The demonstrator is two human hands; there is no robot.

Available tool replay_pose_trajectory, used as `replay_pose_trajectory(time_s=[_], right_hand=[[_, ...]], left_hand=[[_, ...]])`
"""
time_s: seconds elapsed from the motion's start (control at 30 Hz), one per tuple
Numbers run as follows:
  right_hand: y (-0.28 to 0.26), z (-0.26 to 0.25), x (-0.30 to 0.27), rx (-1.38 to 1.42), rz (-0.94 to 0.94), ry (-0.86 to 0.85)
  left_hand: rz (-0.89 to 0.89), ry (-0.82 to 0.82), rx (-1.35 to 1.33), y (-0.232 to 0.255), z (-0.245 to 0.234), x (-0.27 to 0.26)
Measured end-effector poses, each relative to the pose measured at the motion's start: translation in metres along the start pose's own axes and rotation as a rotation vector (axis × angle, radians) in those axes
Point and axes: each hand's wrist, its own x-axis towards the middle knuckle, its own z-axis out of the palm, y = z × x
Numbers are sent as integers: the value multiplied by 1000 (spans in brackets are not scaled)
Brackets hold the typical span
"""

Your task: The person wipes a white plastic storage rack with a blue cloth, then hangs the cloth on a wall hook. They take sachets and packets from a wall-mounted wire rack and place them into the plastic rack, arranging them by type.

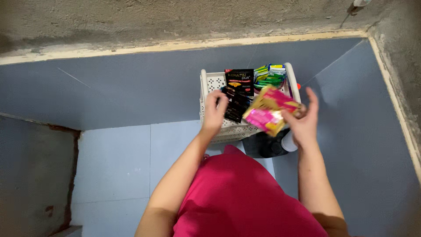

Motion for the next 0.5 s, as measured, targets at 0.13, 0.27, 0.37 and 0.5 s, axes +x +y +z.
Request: replay_pose_trajectory(time_s=[0.13,0.27,0.37,0.5], right_hand=[[49,-25,15,-140,-135,256],[94,-19,18,-668,-373,368],[96,-9,16,-908,-394,338],[54,0,6,-938,-147,270]], left_hand=[[-272,12,-50,-29,-11,16],[-220,-54,-184,-29,-5,21],[-139,-71,-195,-16,-6,15],[105,-89,173,4,-24,-7]])
